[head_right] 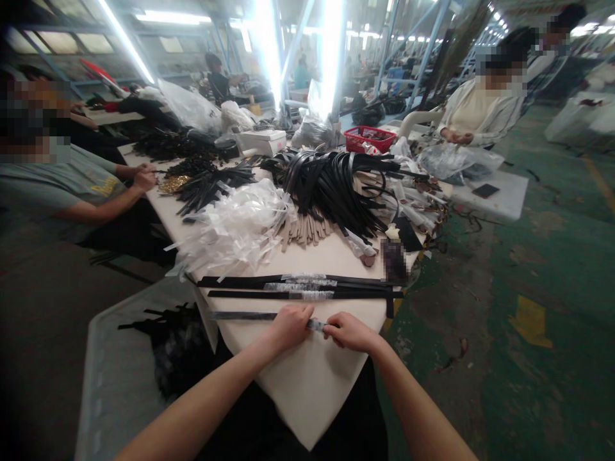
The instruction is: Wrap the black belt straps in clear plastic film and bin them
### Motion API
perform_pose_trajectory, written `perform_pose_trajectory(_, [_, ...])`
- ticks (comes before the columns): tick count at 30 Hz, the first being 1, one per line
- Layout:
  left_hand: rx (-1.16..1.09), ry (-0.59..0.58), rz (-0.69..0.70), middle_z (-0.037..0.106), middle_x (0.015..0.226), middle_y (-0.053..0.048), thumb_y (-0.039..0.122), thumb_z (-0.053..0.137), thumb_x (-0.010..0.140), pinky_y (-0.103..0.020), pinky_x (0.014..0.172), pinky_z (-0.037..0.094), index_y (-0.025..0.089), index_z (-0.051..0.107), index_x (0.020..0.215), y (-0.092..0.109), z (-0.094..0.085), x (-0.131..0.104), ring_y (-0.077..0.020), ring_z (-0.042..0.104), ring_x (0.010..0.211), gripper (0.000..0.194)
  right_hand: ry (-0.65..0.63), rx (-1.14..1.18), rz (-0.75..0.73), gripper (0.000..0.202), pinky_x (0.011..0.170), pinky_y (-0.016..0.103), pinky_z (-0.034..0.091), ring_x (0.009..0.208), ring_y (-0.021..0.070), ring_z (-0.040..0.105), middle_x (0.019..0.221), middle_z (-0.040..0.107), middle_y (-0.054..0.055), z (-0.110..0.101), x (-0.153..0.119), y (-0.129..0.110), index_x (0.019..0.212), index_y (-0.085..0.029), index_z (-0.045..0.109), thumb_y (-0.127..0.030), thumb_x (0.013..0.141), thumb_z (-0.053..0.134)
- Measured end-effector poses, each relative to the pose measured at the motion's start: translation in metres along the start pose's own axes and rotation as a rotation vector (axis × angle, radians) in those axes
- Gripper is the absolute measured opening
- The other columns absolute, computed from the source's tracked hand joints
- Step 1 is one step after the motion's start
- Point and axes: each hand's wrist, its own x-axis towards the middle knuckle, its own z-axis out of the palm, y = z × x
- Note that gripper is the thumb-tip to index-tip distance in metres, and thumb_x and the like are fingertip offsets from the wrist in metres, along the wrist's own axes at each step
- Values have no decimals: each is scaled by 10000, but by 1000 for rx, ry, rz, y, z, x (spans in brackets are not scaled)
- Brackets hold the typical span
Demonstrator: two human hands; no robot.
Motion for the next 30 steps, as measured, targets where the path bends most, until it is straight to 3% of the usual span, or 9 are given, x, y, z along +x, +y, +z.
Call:
perform_pose_trajectory(7, [-66,-88,13,684,830,-108,217,503,902,-370,717,511,143,572,1025,24,6,14,-260,673,761,159,30,-26,-11,239,476,192,307,484,95,445,530,526,-23,5,10,-13,699,-136,654,-272,857,538])
perform_pose_trajectory(10, [-95,7,62,677,989,-111,266,570,873,-394,860,496,166,564,1118,24,-6,2,-259,650,926,264,12,-39,-1,286,459,198,300,454,98,425,495,497,-30,1,6,-12,730,-134,667,-324,880,516])
perform_pose_trajectory(14, [-151,318,-2,555,1313,-127,377,644,814,-465,1074,372,218,482,1315,-38,-23,-67,-297,496,1230,550,16,-92,42,380,484,205,330,467,107,445,499,496,-27,-37,-19,7,808,-125,706,-440,898,512])
perform_pose_trajectory(18, [-226,654,-544,610,1155,-142,338,496,884,-492,1030,397,175,560,1162,-133,-11,-149,-304,548,1138,328,47,-226,75,421,532,223,361,560,136,521,613,598,11,-81,-34,22,832,-132,719,-496,887,518])
perform_pose_trajectory(21, [-468,533,-708,658,1047,-107,432,465,888,-431,923,469,176,600,1043,-170,4,-178,-286,606,1010,328,65,-367,87,404,567,239,376,632,162,569,711,662,37,-105,-29,20,826,-146,727,-490,879,523])
perform_pose_trajectory(24, [-668,339,-637,683,897,-45,520,418,905,-344,813,488,188,623,878,-171,6,-186,-244,622,872,391,68,-545,122,367,595,270,389,658,193,596,719,682,62,-118,-20,6,782,-162,723,-435,890,504])
perform_pose_trajectory(27, [-684,295,-569,618,706,-5,553,413,913,-280,698,451,182,569,695,-158,-8,-191,-196,576,715,458,270,-750,86,288,760,335,437,841,268,630,881,706,122,-97,-9,-29,914,-164,728,-379,864,542])
perform_pose_trajectory(29, [-649,338,-559,548,634,14,547,421,920,-258,641,412,185,510,640,-150,-22,-193,-167,524,645,466,463,-808,-69,435,971,416,385,1102,324,559,1159,652,164,-50,3,-66,1209,-163,639,-376,832,593])
perform_pose_trajectory(30, [-635,361,-551,523,620,20,536,421,926,-252,625,397,188,489,635,-145,-29,-193,-157,504,628,459,450,-785,-186,554,1038,431,341,1190,321,506,1279,594,162,-18,12,-86,1338,-176,546,-393,831,603])
